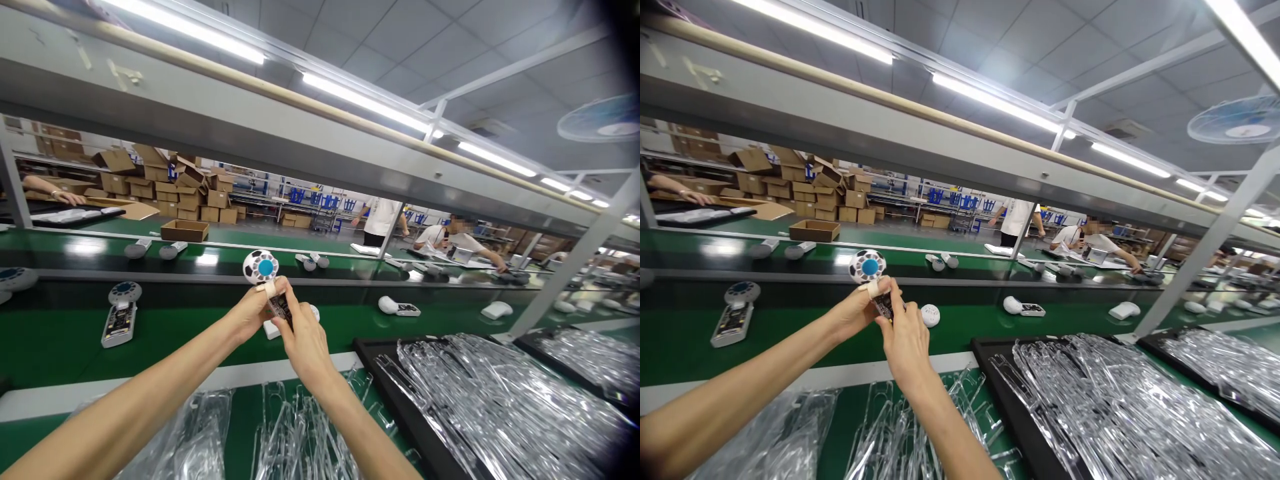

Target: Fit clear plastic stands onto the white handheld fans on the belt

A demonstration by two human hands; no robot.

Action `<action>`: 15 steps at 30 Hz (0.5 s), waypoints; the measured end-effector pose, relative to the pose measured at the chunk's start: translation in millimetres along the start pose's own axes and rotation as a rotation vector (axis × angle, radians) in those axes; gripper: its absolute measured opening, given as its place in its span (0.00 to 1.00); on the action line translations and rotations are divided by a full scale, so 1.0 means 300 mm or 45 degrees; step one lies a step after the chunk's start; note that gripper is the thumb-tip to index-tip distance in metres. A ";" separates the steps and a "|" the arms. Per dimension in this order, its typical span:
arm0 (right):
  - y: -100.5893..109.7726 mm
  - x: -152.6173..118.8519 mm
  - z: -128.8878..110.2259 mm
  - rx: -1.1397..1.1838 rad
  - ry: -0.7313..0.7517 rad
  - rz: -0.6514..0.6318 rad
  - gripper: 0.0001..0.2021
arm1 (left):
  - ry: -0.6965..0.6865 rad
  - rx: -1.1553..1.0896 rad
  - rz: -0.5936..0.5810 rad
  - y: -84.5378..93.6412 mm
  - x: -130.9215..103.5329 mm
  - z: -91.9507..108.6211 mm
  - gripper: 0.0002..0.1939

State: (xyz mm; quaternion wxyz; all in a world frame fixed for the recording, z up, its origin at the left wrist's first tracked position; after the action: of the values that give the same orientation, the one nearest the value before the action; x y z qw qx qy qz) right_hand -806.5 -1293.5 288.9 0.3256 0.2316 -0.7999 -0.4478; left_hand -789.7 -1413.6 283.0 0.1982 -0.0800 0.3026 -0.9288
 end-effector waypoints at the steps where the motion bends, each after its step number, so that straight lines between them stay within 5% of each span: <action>1: 0.005 0.004 0.002 0.002 0.027 0.033 0.29 | 0.051 0.059 -0.013 0.002 -0.006 -0.010 0.23; 3: 0.016 0.021 0.018 0.160 0.018 0.136 0.26 | 0.037 0.110 0.031 0.002 -0.021 -0.008 0.23; 7: 0.027 0.086 0.101 0.605 -0.305 0.365 0.24 | -0.167 0.085 0.194 -0.039 -0.064 0.032 0.24; 11: 0.021 0.139 0.134 0.610 -0.409 0.414 0.29 | -0.285 0.118 0.248 -0.091 -0.097 0.039 0.23; 15: 0.011 0.152 0.131 0.534 -0.392 0.388 0.28 | -0.295 0.109 0.259 -0.078 -0.070 0.012 0.21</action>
State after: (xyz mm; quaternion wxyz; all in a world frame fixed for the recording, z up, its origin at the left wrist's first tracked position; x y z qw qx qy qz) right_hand -866.4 -1299.7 290.9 0.2091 0.1006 -0.9404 -0.2486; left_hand -777.0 -1389.5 299.2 0.3281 -0.1468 0.2445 -0.9006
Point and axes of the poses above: each hand's wrist, its own x-axis towards the middle knuckle, its own y-axis out of the back of the hand, z = x × y, the point moved 5 cm from there along x, towards the middle knuckle, and after that the axes turned 6 degrees about -x, right-handed, at the moved point
